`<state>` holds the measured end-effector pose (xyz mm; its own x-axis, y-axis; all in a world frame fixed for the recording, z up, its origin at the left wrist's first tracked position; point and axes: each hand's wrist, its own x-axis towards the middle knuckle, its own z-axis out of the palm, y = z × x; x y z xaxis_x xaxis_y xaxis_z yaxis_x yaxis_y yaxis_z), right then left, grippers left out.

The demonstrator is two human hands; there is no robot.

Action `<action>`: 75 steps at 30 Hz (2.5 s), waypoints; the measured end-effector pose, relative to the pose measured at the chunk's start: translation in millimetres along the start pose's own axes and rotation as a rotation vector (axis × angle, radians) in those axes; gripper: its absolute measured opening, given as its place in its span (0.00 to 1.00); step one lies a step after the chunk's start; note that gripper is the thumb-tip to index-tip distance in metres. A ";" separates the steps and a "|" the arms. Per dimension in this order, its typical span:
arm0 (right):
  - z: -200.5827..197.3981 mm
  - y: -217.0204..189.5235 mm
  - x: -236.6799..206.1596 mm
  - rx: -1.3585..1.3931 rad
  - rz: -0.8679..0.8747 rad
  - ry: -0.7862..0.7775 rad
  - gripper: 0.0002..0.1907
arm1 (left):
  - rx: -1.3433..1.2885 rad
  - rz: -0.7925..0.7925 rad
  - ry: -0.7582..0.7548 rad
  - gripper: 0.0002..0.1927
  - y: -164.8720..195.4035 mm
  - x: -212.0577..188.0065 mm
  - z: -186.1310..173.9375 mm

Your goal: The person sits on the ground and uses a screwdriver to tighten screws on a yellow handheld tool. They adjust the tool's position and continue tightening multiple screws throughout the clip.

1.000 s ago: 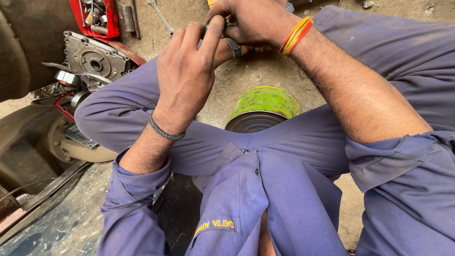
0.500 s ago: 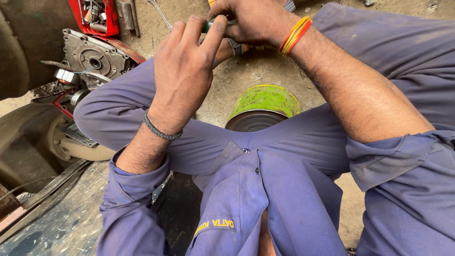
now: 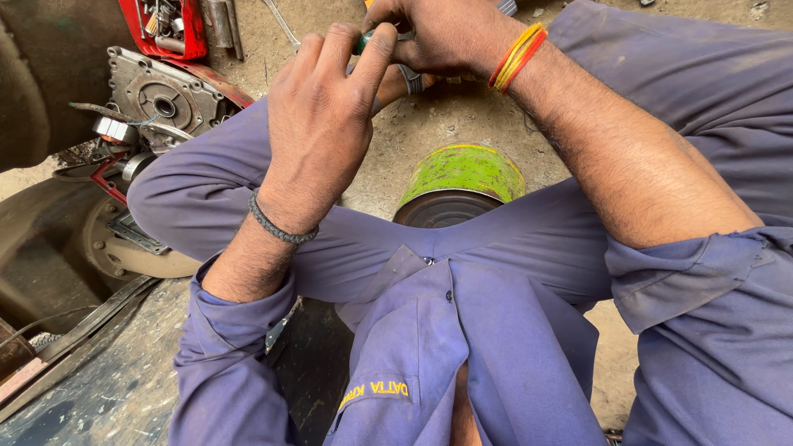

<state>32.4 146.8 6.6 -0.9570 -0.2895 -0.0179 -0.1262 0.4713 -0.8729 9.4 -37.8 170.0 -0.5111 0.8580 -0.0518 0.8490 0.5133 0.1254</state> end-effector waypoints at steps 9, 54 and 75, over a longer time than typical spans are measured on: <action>-1.7 -6.6 2.3 -0.025 -0.029 -0.024 0.20 | 0.032 -0.044 0.015 0.17 -1.1 -3.4 4.9; -9.1 -24.3 3.8 0.102 0.076 0.003 0.17 | -0.087 -0.091 0.003 0.14 -5.4 5.5 19.2; -0.8 -12.1 -1.7 0.021 0.243 -0.036 0.15 | -0.214 -0.223 0.043 0.16 17.4 11.2 6.3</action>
<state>35.4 142.2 17.5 -0.9486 -0.1994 -0.2458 0.1125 0.5136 -0.8506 19.3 -19.1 165.3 -0.6905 0.7209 -0.0596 0.6705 0.6687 0.3214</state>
